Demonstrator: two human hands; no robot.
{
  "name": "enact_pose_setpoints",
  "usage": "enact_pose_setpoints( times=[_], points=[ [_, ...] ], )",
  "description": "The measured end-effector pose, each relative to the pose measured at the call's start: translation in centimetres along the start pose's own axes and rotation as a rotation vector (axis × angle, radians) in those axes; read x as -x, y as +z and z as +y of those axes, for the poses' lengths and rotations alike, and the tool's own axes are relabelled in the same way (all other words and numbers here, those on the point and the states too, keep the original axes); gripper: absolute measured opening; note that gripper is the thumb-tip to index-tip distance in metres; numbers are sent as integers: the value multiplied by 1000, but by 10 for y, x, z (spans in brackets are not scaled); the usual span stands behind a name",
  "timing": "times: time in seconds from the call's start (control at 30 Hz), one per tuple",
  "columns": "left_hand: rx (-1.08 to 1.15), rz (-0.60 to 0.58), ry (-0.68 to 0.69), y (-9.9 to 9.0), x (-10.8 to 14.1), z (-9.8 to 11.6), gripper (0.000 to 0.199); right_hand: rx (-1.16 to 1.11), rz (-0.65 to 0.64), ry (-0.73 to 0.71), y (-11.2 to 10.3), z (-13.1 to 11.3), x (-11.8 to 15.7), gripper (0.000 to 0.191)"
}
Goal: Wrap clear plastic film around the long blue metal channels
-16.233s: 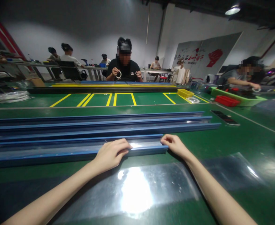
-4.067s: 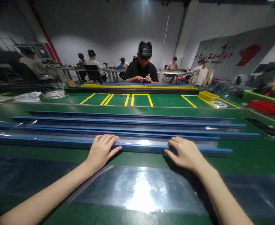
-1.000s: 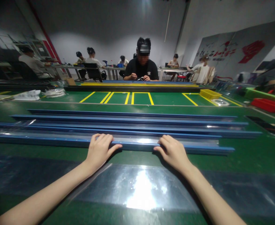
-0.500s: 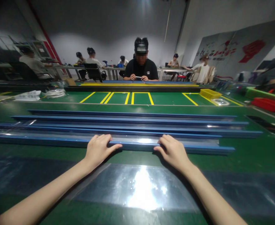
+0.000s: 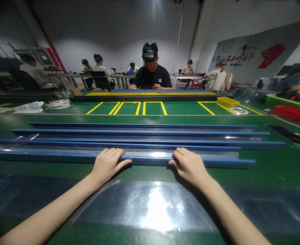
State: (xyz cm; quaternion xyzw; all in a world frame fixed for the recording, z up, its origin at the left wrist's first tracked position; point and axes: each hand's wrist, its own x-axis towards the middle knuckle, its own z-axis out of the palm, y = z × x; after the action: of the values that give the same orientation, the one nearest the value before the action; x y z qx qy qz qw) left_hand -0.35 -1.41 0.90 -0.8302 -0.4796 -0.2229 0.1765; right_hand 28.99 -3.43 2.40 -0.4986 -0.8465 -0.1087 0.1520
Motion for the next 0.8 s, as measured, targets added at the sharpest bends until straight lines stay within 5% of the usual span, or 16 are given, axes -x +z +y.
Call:
enact_pose_setpoints(
  times=[0.2,0.63,0.8],
  points=[
    [11,112,135,5,1,-1,31,93,-49,29,-5,5,1,21],
    [21,126,109,10,1,-2,21,181,-105,169,-15,46,19,19],
    [-5,107,114,10,0,-1,21,195,-109,117,-11,45,17,24]
  ],
)
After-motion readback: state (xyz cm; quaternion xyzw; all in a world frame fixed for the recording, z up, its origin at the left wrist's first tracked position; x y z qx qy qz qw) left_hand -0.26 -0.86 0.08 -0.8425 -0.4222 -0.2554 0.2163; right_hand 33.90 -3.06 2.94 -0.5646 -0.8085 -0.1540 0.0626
